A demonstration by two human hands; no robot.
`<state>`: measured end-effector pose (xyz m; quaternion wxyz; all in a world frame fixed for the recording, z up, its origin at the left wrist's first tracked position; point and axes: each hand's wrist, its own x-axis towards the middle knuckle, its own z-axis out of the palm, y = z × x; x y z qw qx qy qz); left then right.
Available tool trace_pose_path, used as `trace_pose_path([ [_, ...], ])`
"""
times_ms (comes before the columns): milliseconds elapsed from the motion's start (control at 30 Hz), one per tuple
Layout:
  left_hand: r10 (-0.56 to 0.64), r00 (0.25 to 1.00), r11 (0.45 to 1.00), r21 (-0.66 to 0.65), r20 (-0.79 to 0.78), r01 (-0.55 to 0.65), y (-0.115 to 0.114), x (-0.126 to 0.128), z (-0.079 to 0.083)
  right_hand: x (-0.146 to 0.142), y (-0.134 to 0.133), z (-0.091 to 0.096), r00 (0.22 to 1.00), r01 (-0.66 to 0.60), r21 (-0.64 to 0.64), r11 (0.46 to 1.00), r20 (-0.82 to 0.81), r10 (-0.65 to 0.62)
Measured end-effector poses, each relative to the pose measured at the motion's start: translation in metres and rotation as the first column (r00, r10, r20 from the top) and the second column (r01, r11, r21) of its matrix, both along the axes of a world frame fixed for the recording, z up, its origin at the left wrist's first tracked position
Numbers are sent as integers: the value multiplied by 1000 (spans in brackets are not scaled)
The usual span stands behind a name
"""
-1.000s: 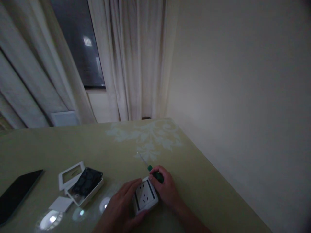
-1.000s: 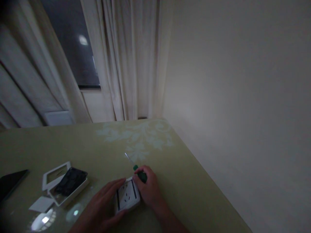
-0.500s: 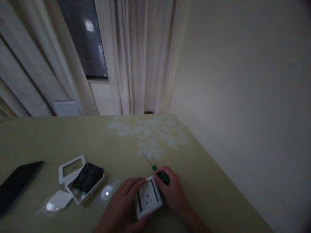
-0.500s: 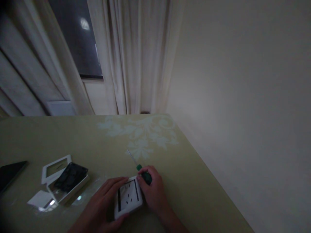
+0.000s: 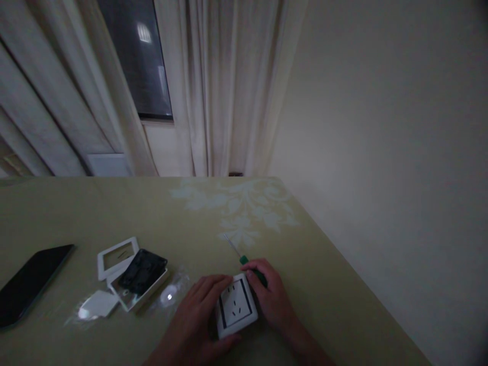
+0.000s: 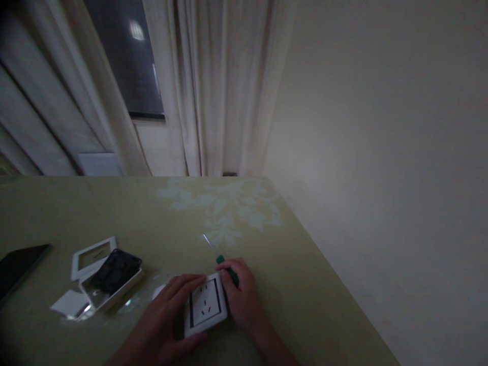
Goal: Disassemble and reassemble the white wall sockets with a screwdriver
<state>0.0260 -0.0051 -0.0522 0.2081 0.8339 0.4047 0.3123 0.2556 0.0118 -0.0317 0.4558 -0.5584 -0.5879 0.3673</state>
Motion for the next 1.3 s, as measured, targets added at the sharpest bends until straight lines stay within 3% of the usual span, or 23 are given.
trace_pose_path([
  [133,36,999,997,64,-3,-36,-1,2,5,0,-1,4,1000,-3,13,1000,8,2],
  [300,232,973,958,173,-3,-228,-5,9,6,0,-6,14,1000,-4,91,996,20,2],
  [433,308,951,935,173,38,-309,-15,20,6,0,-10,17,1000,-22,121,992,-18,24],
  [533,268,963,946,179,29,-269,-20,23,8,1,-8,14,996,25,71,997,-85,-19],
  [633,166,986,980,106,34,-169,-19,20,10,5,-3,11,992,31,-13,999,-121,-33],
  [767,85,993,996,-6,86,-85,-11,11,7,5,8,8,995,-3,7,1000,-98,4],
  [1000,176,983,984,48,-55,-174,-7,1,-2,-2,12,10,998,1,47,999,-58,2],
  [1167,247,969,967,65,8,-247,-9,7,-1,4,11,13,996,-45,18,999,-70,46],
  [1300,214,976,974,84,-30,-211,-7,9,2,10,13,12,992,-58,-39,998,-114,53],
])
